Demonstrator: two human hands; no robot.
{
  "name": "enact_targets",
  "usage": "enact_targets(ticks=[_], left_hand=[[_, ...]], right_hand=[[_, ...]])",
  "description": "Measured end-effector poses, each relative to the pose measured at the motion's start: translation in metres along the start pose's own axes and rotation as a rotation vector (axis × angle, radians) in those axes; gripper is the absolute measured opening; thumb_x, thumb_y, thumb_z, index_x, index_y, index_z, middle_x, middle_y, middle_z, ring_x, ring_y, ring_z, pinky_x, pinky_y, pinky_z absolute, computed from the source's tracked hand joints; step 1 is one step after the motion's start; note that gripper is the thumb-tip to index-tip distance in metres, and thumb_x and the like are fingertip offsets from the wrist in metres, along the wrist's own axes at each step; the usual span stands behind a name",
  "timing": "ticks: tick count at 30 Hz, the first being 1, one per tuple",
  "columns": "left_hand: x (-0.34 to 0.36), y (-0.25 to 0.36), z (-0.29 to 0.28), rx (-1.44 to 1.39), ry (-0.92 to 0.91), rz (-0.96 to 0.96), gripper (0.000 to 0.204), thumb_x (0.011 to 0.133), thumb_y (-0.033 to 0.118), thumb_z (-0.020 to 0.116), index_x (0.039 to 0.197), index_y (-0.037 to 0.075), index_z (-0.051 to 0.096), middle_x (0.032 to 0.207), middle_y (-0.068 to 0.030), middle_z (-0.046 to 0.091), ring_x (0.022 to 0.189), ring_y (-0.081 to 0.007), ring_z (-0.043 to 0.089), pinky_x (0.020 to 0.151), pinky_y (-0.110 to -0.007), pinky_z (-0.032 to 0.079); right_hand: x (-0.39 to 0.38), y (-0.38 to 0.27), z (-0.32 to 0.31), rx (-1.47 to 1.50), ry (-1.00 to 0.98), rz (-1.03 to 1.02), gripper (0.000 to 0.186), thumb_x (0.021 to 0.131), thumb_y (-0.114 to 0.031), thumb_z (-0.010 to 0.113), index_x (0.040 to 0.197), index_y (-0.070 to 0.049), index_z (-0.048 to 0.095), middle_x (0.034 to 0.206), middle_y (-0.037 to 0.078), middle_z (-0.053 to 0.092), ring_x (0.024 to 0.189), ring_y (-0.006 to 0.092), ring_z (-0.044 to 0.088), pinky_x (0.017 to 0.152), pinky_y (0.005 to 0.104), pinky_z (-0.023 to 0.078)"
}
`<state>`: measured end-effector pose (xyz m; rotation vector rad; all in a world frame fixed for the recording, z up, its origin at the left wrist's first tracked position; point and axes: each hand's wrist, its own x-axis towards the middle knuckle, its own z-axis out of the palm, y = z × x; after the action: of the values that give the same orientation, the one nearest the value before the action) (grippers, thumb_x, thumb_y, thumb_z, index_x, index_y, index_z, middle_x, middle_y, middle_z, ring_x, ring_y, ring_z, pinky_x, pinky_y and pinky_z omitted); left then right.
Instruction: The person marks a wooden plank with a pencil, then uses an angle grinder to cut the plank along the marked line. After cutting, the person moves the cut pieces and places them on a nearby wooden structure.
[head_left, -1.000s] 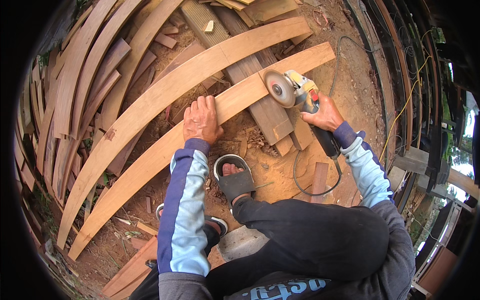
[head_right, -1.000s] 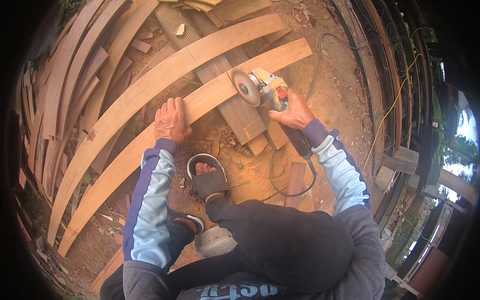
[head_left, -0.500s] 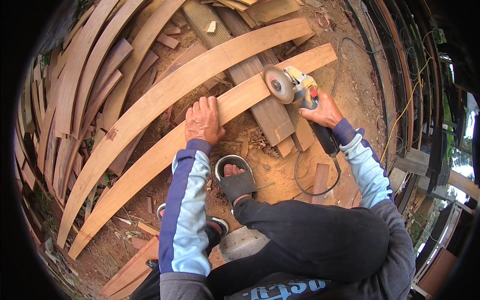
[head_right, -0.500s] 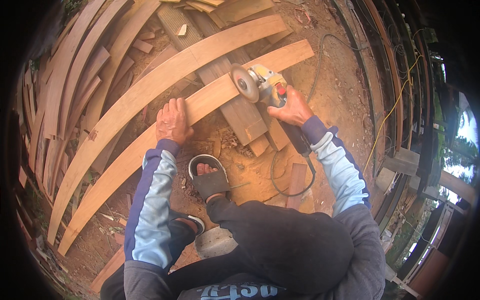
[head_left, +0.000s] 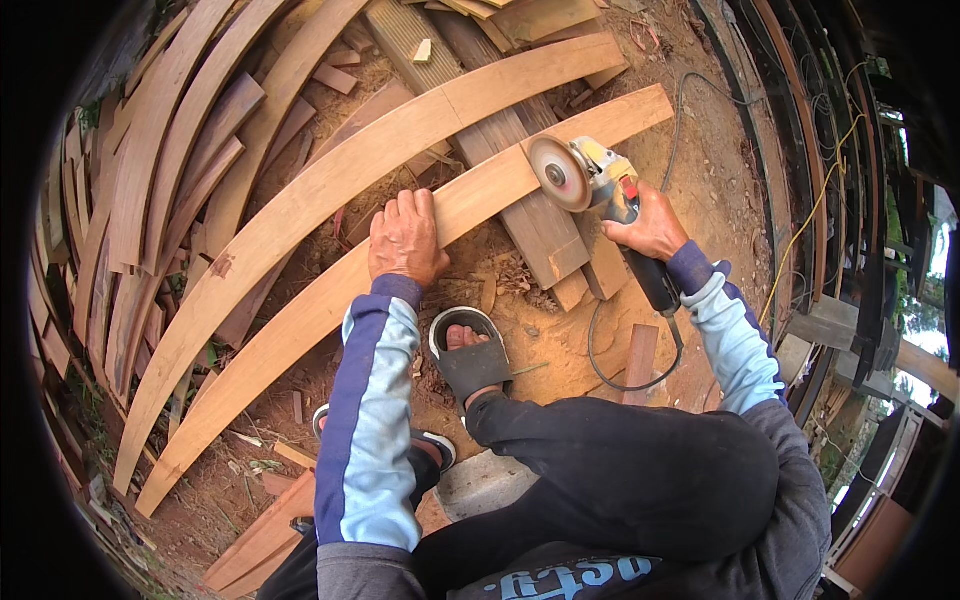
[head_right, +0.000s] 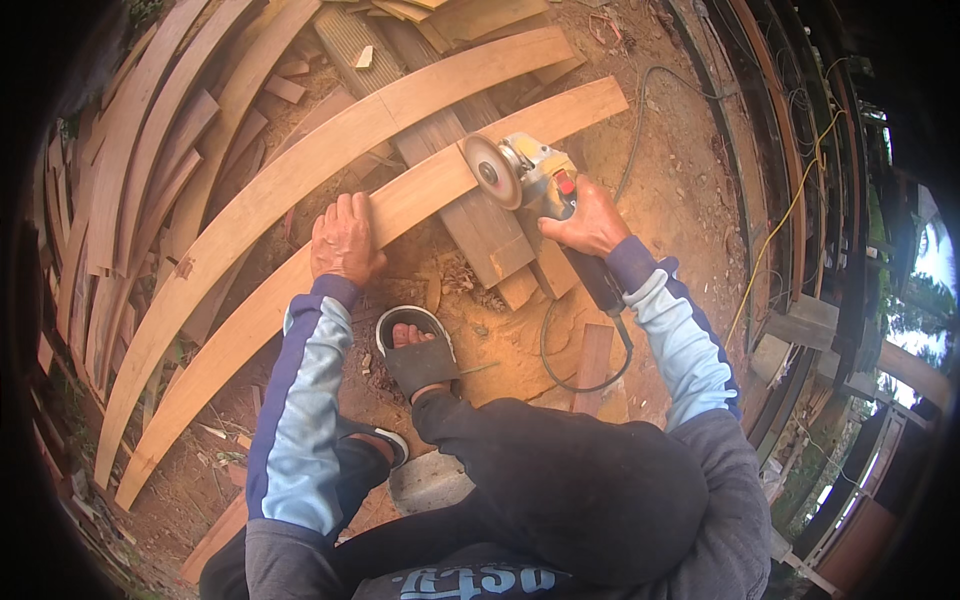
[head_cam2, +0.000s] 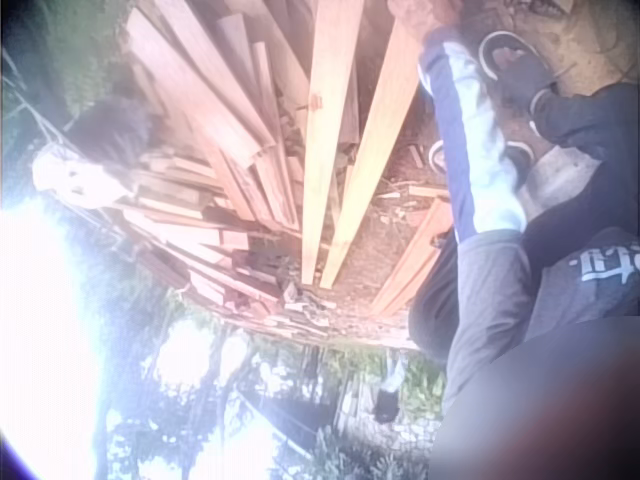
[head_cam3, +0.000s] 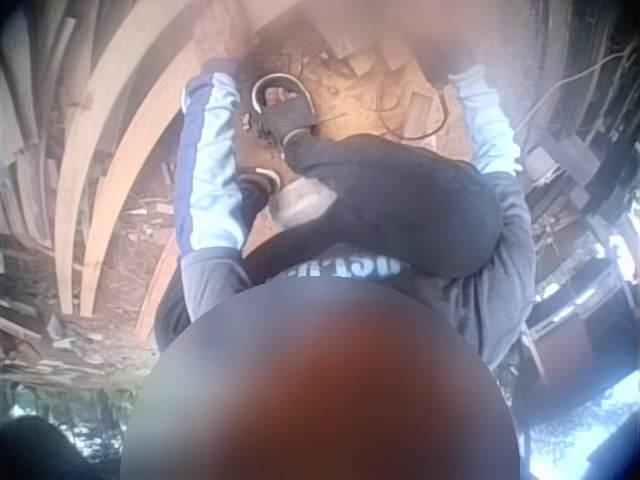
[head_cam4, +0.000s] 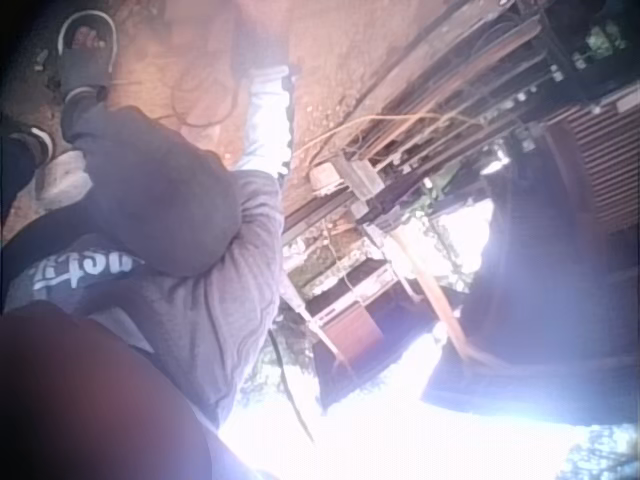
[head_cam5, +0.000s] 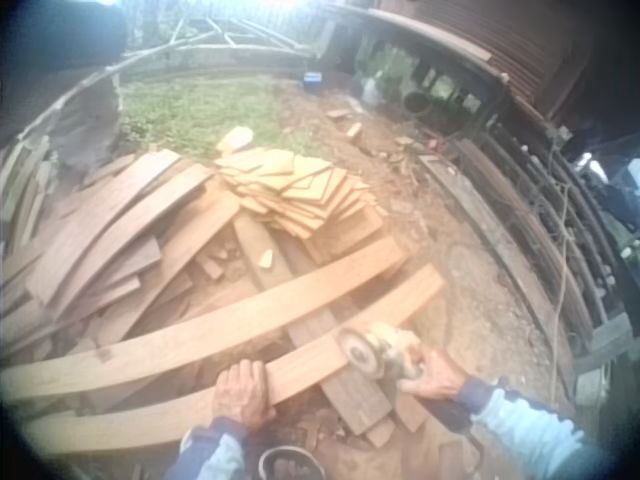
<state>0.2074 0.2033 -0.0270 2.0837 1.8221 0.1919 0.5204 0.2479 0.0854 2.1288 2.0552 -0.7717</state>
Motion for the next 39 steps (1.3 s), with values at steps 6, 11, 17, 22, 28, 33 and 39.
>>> enact_targets(ticks=[6,11,17,22,28,33,39], left_hand=[[0.0002,-0.0001,0.0000,-0.002,-0.001,0.007,0.058,0.059,0.020,0.083,0.104,0.008,0.049,0.098,-0.0107,0.055,0.096,-0.0274,0.060,0.082,-0.038,0.047],[-0.0001,0.0001,0.0000,-0.003,-0.012,-0.005,0.062,0.057,0.020,0.084,0.106,0.008,0.048,0.099,-0.0102,0.054,0.097,-0.0276,0.059,0.083,-0.039,0.047],[0.0005,0.0005,0.0000,0.004,-0.014,0.000,0.060,0.058,0.021,0.084,0.105,0.008,0.048,0.098,-0.0105,0.054,0.097,-0.0275,0.060,0.083,-0.039,0.047],[0.0005,0.0004,0.0008,0.013,-0.020,-0.008,0.062,0.058,0.021,0.084,0.106,0.008,0.048,0.100,-0.0106,0.054,0.098,-0.0274,0.059,0.084,-0.039,0.047],[0.0014,0.0006,0.0010,0.020,-0.033,-0.010,0.063,0.058,0.021,0.085,0.107,0.008,0.048,0.100,-0.0104,0.054,0.098,-0.0276,0.059,0.083,-0.039,0.047],[0.0012,0.0009,-0.0011,0.012,-0.041,-0.005,0.064,0.057,0.021,0.085,0.107,0.008,0.048,0.099,-0.0104,0.053,0.097,-0.0274,0.059,0.082,-0.039,0.047],[0.0010,0.0009,-0.0015,0.013,-0.026,0.002,0.064,0.057,0.021,0.085,0.107,0.008,0.048,0.099,-0.0102,0.053,0.096,-0.0272,0.059,0.082,-0.039,0.047]], right_hand=[[0.0043,0.0041,0.0029,0.011,0.013,-0.018,0.056,0.063,-0.031,0.078,0.093,0.011,0.056,0.087,0.030,0.064,0.083,0.0373,0.065,0.075,0.0430,0.052],[0.0021,0.0058,0.0020,0.023,0.008,-0.050,0.057,0.064,-0.031,0.078,0.094,0.012,0.057,0.087,0.029,0.064,0.083,0.0367,0.066,0.075,0.0429,0.052],[-0.0008,0.0052,0.0020,0.029,-0.007,-0.004,0.058,0.064,-0.031,0.078,0.096,0.012,0.057,0.088,0.029,0.064,0.082,0.0365,0.066,0.075,0.0425,0.052],[0.0017,0.0047,0.0032,0.006,-0.009,0.003,0.060,0.064,-0.032,0.078,0.098,0.012,0.056,0.089,0.029,0.064,0.084,0.0367,0.066,0.076,0.0421,0.052],[0.0051,-0.0007,0.0009,0.016,-0.005,0.004,0.059,0.064,-0.032,0.078,0.098,0.012,0.056,0.090,0.029,0.064,0.085,0.0358,0.065,0.077,0.0419,0.052],[0.0065,0.0001,0.0013,0.017,-0.017,0.022,0.059,0.064,-0.031,0.078,0.097,0.012,0.056,0.089,0.029,0.064,0.085,0.0355,0.065,0.076,0.0422,0.052],[0.0049,0.0079,0.0053,0.019,-0.009,0.021,0.060,0.063,-0.032,0.078,0.097,0.013,0.056,0.088,0.030,0.063,0.084,0.0367,0.066,0.075,0.0421,0.052]])
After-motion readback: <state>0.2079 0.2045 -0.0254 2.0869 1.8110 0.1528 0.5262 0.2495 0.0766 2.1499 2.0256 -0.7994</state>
